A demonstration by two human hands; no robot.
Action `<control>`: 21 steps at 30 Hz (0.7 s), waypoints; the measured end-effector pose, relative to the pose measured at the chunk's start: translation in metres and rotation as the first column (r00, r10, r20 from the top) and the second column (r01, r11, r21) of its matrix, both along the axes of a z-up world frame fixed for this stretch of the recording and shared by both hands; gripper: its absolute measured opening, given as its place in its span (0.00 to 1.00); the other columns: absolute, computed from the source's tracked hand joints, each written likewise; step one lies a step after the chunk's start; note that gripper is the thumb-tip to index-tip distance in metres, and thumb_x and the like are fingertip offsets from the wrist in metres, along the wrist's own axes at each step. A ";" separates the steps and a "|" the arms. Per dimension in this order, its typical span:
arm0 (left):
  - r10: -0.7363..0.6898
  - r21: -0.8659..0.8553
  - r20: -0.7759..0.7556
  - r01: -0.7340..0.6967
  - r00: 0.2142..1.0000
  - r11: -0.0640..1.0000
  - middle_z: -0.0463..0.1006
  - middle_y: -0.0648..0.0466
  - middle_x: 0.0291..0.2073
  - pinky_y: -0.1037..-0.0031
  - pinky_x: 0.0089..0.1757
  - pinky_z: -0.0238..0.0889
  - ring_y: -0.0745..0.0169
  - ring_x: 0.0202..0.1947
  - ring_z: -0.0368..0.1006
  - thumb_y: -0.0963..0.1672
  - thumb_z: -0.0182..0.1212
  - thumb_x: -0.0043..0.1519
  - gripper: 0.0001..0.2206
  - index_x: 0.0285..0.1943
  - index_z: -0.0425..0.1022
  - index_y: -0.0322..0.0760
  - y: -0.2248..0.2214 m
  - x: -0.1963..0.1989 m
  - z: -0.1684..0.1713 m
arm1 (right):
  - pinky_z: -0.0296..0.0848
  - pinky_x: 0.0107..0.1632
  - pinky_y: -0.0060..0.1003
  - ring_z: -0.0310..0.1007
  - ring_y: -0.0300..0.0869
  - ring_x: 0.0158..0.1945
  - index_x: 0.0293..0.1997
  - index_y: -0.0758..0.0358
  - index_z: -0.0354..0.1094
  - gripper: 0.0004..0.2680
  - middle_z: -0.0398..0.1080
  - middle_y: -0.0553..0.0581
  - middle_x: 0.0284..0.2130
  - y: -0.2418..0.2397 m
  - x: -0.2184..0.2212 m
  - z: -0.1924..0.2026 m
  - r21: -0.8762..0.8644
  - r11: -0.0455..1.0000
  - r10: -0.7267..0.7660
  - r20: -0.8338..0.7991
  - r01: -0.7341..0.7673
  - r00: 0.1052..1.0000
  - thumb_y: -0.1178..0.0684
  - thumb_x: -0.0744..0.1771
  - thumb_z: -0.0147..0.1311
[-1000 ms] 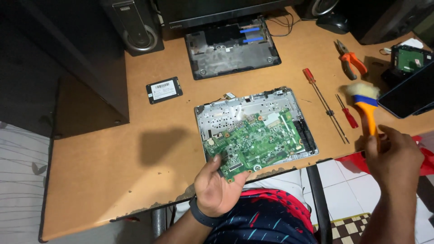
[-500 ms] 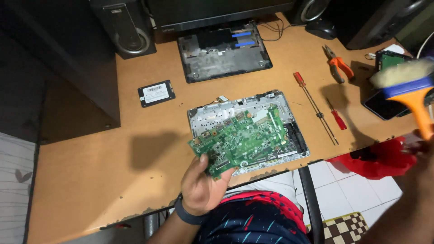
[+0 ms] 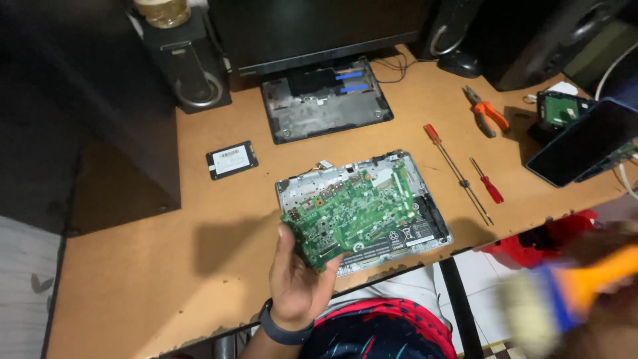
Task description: Disassembling a laptop by removing screws and detaching the motherboard for inspection and cleaning.
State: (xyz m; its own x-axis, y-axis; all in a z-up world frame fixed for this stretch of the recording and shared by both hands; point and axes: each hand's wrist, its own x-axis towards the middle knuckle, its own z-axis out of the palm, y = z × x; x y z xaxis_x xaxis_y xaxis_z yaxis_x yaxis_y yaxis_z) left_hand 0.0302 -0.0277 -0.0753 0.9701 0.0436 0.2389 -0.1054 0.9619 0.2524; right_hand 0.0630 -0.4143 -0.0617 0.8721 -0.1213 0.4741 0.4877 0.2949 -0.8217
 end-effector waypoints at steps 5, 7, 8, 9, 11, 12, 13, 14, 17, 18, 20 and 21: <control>0.092 0.070 0.013 -0.093 0.996 0.993 0.68 0.42 0.68 0.51 0.66 0.57 0.43 0.71 0.60 0.49 0.47 0.73 0.23 0.74 0.62 0.30 -0.005 -0.001 0.007 | 0.62 0.20 0.26 0.62 0.33 0.14 0.47 0.62 0.71 0.11 0.65 0.49 0.14 0.113 -0.018 0.024 -0.024 0.988 0.155 0.146 -0.153 0.977 0.44 0.73 0.52; 0.058 0.172 -0.047 -0.049 0.997 0.984 0.79 0.41 0.56 0.52 0.54 0.71 0.42 0.58 0.75 0.50 0.49 0.72 0.20 0.62 0.74 0.30 -0.007 -0.005 0.005 | 0.77 0.26 0.23 0.74 0.33 0.22 0.48 0.61 0.72 0.10 0.74 0.50 0.22 0.142 -0.023 0.029 -0.244 0.961 0.187 0.225 -0.131 0.956 0.45 0.72 0.52; 0.052 0.173 -0.046 -0.043 0.998 0.984 0.79 0.41 0.56 0.52 0.54 0.71 0.42 0.58 0.75 0.50 0.49 0.72 0.20 0.62 0.74 0.30 -0.009 -0.005 -0.005 | 0.77 0.26 0.23 0.74 0.33 0.22 0.48 0.61 0.72 0.10 0.74 0.50 0.22 0.147 -0.022 0.031 -0.243 0.962 0.181 0.226 -0.124 0.957 0.45 0.72 0.52; 0.087 0.197 -0.123 -0.062 0.989 0.978 0.79 0.43 0.44 0.55 0.49 0.73 0.44 0.49 0.77 0.51 0.49 0.71 0.19 0.52 0.77 0.30 -0.009 -0.006 -0.015 | 0.77 0.27 0.26 0.76 0.34 0.21 0.49 0.61 0.71 0.09 0.75 0.51 0.22 0.153 -0.022 0.034 -0.359 0.932 0.161 0.260 -0.060 0.952 0.47 0.72 0.50; 0.121 0.217 -0.197 -0.077 0.973 0.973 0.80 0.44 0.32 0.57 0.44 0.75 0.46 0.41 0.80 0.51 0.49 0.71 0.21 0.41 0.80 0.29 -0.011 -0.004 -0.015 | 0.77 0.28 0.29 0.78 0.36 0.21 0.49 0.60 0.70 0.08 0.76 0.52 0.22 0.148 -0.015 0.034 -0.471 0.882 0.147 0.295 0.010 0.944 0.49 0.71 0.48; 0.091 0.167 -0.056 -0.081 0.994 0.983 0.71 0.43 0.52 0.51 0.56 0.63 0.45 0.58 0.67 0.50 0.49 0.72 0.18 0.60 0.67 0.30 -0.011 -0.004 -0.005 | 0.72 0.29 0.28 0.74 0.36 0.23 0.48 0.64 0.71 0.08 0.73 0.54 0.23 0.136 -0.010 0.030 -0.495 0.836 -0.106 0.274 0.235 0.956 0.52 0.72 0.47; 0.066 0.117 0.089 -0.077 0.994 0.990 0.62 0.43 0.72 0.46 0.68 0.51 0.43 0.75 0.54 0.49 0.50 0.74 0.27 0.78 0.54 0.30 -0.011 -0.005 0.005 | 0.67 0.29 0.28 0.69 0.37 0.24 0.46 0.68 0.72 0.08 0.71 0.56 0.24 0.126 -0.004 0.026 -0.524 0.732 -0.353 0.257 0.436 0.900 0.55 0.73 0.47; 0.080 0.112 0.083 -0.089 0.993 0.990 0.62 0.43 0.72 0.46 0.68 0.51 0.43 0.75 0.54 0.49 0.50 0.74 0.27 0.78 0.54 0.30 -0.008 -0.005 0.009 | 0.67 0.29 0.28 0.69 0.37 0.24 0.46 0.68 0.72 0.08 0.71 0.56 0.24 0.112 0.001 0.020 -0.530 0.735 -0.339 0.254 0.424 0.906 0.55 0.73 0.47; 0.104 0.287 0.115 -0.133 0.988 0.949 0.60 0.39 0.73 0.47 0.62 0.63 0.38 0.73 0.58 0.51 0.43 0.73 0.30 0.79 0.50 0.26 -0.002 -0.002 0.015 | 0.66 0.35 0.33 0.61 0.40 0.30 0.53 0.66 0.63 0.04 0.69 0.63 0.47 0.069 0.013 -0.001 -0.309 0.679 -0.594 0.301 0.666 0.746 0.59 0.81 0.47; 0.109 0.253 0.121 -0.137 0.987 0.958 0.62 0.39 0.72 0.47 0.65 0.60 0.38 0.73 0.58 0.51 0.44 0.74 0.28 0.77 0.54 0.26 -0.002 -0.001 0.011 | 0.65 0.38 0.33 0.62 0.37 0.31 0.47 0.61 0.62 0.09 0.66 0.55 0.39 0.054 0.009 -0.012 -0.475 0.515 -0.763 0.125 0.714 0.634 0.58 0.82 0.41; 0.119 0.217 0.124 -0.144 0.985 0.966 0.63 0.40 0.71 0.47 0.68 0.57 0.39 0.74 0.57 0.51 0.45 0.74 0.26 0.75 0.58 0.27 -0.004 0.002 0.007 | 0.65 0.40 0.33 0.64 0.35 0.33 0.40 0.55 0.62 0.14 0.64 0.47 0.30 0.051 -0.013 -0.027 -0.645 0.345 -0.895 -0.007 0.682 0.446 0.57 0.82 0.35; 0.129 0.223 0.144 -0.159 0.981 0.962 0.69 0.43 0.58 0.56 0.57 0.60 0.48 0.59 0.64 0.50 0.44 0.75 0.22 0.67 0.64 0.26 -0.007 0.003 0.008 | 0.63 0.49 0.40 0.64 0.44 0.38 0.42 0.59 0.67 0.16 0.66 0.53 0.36 0.063 -0.031 -0.030 -0.743 0.071 -0.785 0.369 0.665 0.497 0.52 0.81 0.34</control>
